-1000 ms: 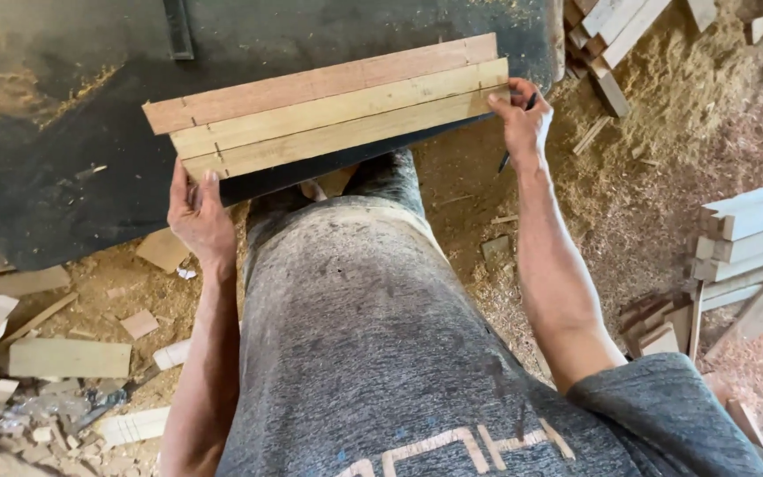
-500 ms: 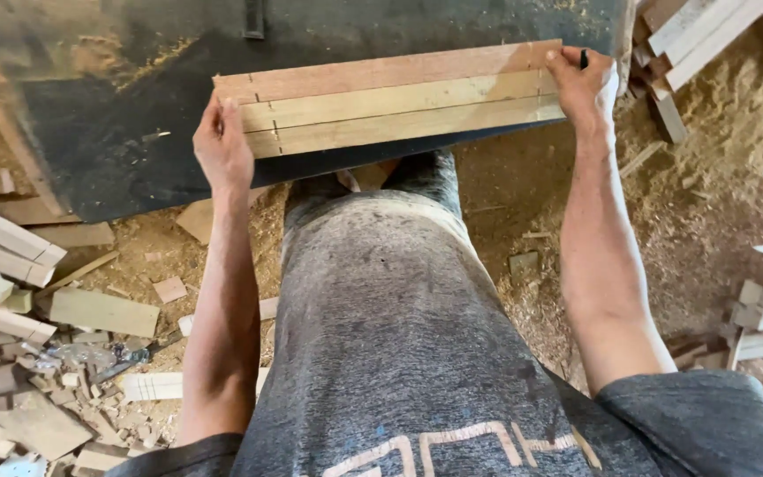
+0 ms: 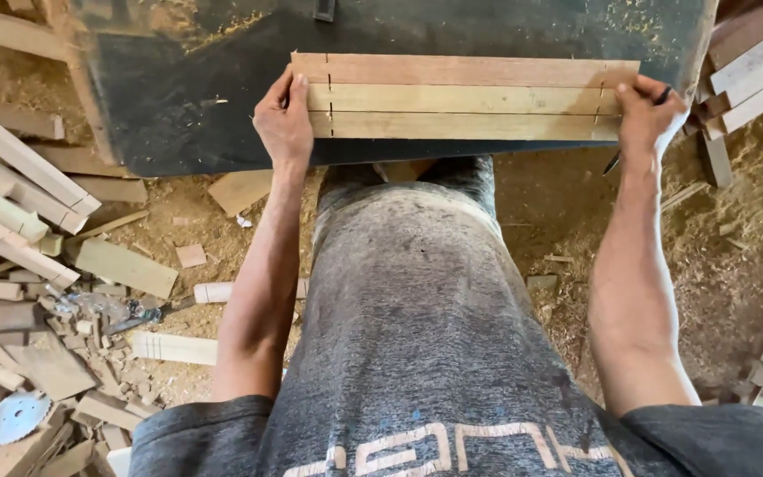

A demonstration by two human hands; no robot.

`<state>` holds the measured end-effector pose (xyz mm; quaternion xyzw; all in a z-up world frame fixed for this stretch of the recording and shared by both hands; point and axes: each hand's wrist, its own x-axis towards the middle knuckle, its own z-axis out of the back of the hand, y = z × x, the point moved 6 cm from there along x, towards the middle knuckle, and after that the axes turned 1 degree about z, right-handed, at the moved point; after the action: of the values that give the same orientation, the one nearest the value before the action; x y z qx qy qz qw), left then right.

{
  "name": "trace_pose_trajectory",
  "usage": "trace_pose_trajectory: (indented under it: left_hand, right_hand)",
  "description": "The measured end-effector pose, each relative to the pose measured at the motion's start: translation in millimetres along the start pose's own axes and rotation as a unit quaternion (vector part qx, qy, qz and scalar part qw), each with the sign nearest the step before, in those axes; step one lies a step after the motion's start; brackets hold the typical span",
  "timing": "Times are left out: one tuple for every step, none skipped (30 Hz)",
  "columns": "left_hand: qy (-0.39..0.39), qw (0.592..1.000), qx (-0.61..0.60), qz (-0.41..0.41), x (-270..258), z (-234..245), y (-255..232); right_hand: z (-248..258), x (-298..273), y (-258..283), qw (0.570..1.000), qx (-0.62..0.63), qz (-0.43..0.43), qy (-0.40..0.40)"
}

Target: The person selects wooden slats, aligns them on a workbench, and uses a try square and pencil to mark lines across them for future processing.

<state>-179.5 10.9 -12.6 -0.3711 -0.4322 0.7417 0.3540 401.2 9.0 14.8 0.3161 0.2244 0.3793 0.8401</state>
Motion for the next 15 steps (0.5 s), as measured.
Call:
trace_pose_trajectory:
  left_hand:
    - [-0.020, 1.000, -0.015, -0.018, -2, 0, -2]
    - [-0.020, 1.000, -0.016, -0.018, -3, -2, -2]
    - [-0.031, 0.999, -0.021, -0.021, -4, -1, -1]
    - [-0.043, 0.998, -0.027, -0.023, -5, -1, -1]
    - [-0.043, 0.998, -0.027, -0.024, -5, -1, 0]
    - [-0.043, 0.998, -0.025, -0.033, -4, -1, 0]
    - [-0.043, 0.998, -0.023, -0.043, -4, -1, 0]
    - [-0.044, 0.998, -0.024, -0.043, -4, -1, 0]
    - [-0.040, 0.998, -0.024, -0.044, -5, -1, -1]
    - [-0.036, 0.998, -0.025, -0.044, -6, -1, -1]
    - [-0.037, 0.998, -0.025, -0.045, -5, -2, 1]
    - [-0.040, 0.998, -0.024, -0.047, -4, -2, 2]
    - [-0.043, 0.998, -0.022, -0.047, -5, -2, 6]
    - [-0.043, 0.998, -0.021, -0.045, -7, -2, 5]
    - [-0.044, 0.998, -0.029, -0.043, -7, -3, 4]
  right_hand:
    - [3, -3, -2, 0.999, 0.020, -0.013, -0.025]
    - [0, 0, -7, 0.999, 0.021, -0.012, -0.025]
    - [0, 3, -11, 0.998, 0.036, -0.005, -0.042]
    - [0, 5, -15, 0.997, 0.050, 0.003, -0.060]
    - [0, 4, -15, 0.997, 0.051, 0.003, -0.059]
    - [-1, 3, -14, 0.997, 0.053, 0.007, -0.062]
    - [-1, 2, -12, 0.996, 0.056, 0.012, -0.064]
    - [-2, 2, -15, 0.996, 0.056, 0.014, -0.064]
    - [-1, 2, -15, 0.996, 0.048, 0.036, -0.069]
    - [-1, 2, -16, 0.995, 0.040, 0.058, -0.074]
    - [-1, 3, -18, 0.995, 0.040, 0.059, -0.073]
    - [-2, 4, -18, 0.994, 0.043, 0.073, -0.072]
    - [-1, 3, -19, 0.993, 0.044, 0.087, -0.069]
    - [-1, 3, -20, 0.993, 0.042, 0.086, -0.067]
    - [-1, 3, -21, 0.993, 0.042, 0.082, -0.070]
